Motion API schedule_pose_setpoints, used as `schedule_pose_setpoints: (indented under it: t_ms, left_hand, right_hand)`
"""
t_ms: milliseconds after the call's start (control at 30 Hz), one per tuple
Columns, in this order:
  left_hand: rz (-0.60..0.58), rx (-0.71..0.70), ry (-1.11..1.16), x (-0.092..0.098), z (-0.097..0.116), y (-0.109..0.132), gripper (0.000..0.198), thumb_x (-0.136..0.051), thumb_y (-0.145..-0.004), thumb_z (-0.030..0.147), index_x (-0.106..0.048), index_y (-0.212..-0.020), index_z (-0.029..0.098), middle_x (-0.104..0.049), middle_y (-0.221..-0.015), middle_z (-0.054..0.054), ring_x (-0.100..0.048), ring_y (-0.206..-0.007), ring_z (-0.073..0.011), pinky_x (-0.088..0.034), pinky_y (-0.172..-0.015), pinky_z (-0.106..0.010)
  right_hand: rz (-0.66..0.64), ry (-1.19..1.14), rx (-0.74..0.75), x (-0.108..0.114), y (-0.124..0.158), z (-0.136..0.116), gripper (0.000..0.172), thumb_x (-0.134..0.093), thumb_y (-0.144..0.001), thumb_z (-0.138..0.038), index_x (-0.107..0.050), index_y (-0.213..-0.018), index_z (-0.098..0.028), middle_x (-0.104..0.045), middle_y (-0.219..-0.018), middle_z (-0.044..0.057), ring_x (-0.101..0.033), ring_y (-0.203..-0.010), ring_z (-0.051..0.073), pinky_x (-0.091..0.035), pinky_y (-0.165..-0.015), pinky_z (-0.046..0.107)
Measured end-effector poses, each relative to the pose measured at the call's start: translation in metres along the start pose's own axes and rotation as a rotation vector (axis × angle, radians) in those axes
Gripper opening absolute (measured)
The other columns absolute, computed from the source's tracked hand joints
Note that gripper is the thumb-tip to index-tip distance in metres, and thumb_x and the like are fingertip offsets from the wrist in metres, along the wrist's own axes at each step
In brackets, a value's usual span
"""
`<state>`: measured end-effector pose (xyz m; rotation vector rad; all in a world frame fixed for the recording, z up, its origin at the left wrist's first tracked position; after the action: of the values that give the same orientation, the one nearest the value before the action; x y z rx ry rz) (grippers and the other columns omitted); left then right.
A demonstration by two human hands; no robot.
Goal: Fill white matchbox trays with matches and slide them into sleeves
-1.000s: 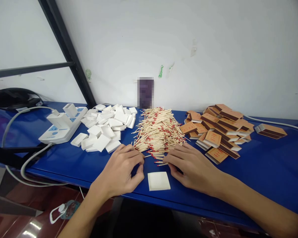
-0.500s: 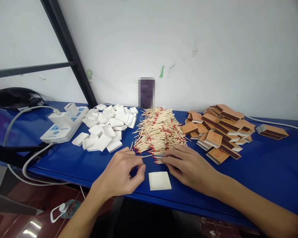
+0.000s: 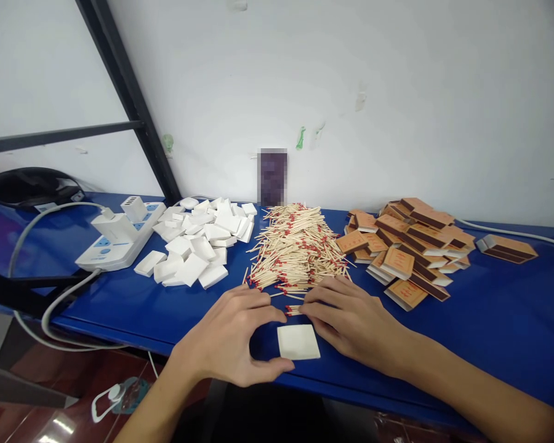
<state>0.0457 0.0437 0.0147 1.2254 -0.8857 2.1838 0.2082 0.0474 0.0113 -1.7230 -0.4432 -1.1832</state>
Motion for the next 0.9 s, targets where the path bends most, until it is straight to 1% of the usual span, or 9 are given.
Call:
schedule_pose_setpoints:
  t_ms: [200, 300, 400, 567, 667, 900]
  left_hand:
    - [-0.025, -0.019, 0.026, -0.001, 0.002, 0.0003, 0.03, -0.074, -0.073, 0.04, -0.069, -0.096, 0.022, -0.064, -0.083, 0.0, -0.062, -0.079, -0.0181, -0.044, -0.086, -0.036]
    - [-0.036, -0.009, 0.03, -0.0006, 0.0019, 0.0007, 0.032, -0.075, -0.069, 0.039, -0.069, -0.095, 0.022, -0.064, -0.083, 0.0, -0.061, -0.079, -0.0185, -0.043, -0.088, -0.037]
    - [-0.039, 0.014, 0.029, 0.0009, 0.0003, 0.0009, 0.038, -0.075, -0.067, 0.039, -0.068, -0.099, 0.021, -0.064, -0.085, -0.001, -0.061, -0.081, -0.0205, -0.042, -0.089, -0.039]
    - [-0.052, 0.044, 0.001, 0.0027, -0.0008, 0.0001, 0.034, -0.071, -0.07, 0.039, -0.067, -0.098, 0.02, -0.064, -0.085, -0.002, -0.06, -0.08, -0.0219, -0.042, -0.086, -0.04]
    - [-0.072, 0.046, -0.002, 0.0013, -0.0004, -0.0006, 0.035, -0.071, -0.071, 0.039, -0.068, -0.101, 0.021, -0.064, -0.087, -0.002, -0.06, -0.081, -0.0222, -0.043, -0.084, -0.04]
    - [-0.07, 0.037, 0.001, -0.0012, -0.0008, 0.0001, 0.038, -0.071, -0.073, 0.04, -0.068, -0.106, 0.022, -0.066, -0.092, -0.003, -0.063, -0.086, -0.0234, -0.044, -0.087, -0.041]
  right_hand:
    - [0.01, -0.057, 0.009, 0.0008, -0.0003, -0.0031, 0.016, -0.052, -0.097, -0.016, -0.068, -0.094, -0.017, -0.069, -0.087, 0.004, -0.059, -0.085, 0.021, -0.048, -0.081, 0.039]
    - [-0.002, -0.083, 0.002, 0.0005, -0.0002, -0.0028, 0.015, -0.052, -0.096, -0.016, -0.067, -0.092, -0.017, -0.069, -0.086, 0.004, -0.059, -0.083, 0.02, -0.048, -0.08, 0.038]
    - [-0.002, -0.1, -0.01, 0.0004, -0.0002, -0.0026, 0.014, -0.053, -0.096, -0.015, -0.066, -0.092, -0.018, -0.068, -0.086, 0.004, -0.059, -0.082, 0.02, -0.048, -0.08, 0.037]
    - [-0.004, -0.107, -0.025, -0.0002, -0.0007, -0.0029, 0.014, -0.053, -0.095, -0.016, -0.066, -0.092, -0.018, -0.068, -0.087, 0.004, -0.059, -0.081, 0.019, -0.048, -0.079, 0.036]
    - [-0.009, -0.09, -0.025, -0.0007, -0.001, -0.0027, 0.016, -0.052, -0.096, -0.016, -0.067, -0.091, -0.017, -0.067, -0.085, 0.004, -0.059, -0.081, 0.02, -0.048, -0.08, 0.037]
    - [-0.013, -0.082, -0.015, -0.0011, -0.001, -0.0025, 0.017, -0.052, -0.096, -0.017, -0.067, -0.09, -0.018, -0.067, -0.086, 0.004, -0.058, -0.082, 0.02, -0.048, -0.08, 0.037]
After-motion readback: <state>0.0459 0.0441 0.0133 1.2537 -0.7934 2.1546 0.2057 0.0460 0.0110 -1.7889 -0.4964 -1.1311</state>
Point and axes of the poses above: each hand's wrist, its own y-axis away from the middle knuckle, its own x-axis out of the back of the hand, z = x × y, the point moved 6 cm from there along -y, towards the middle knuckle
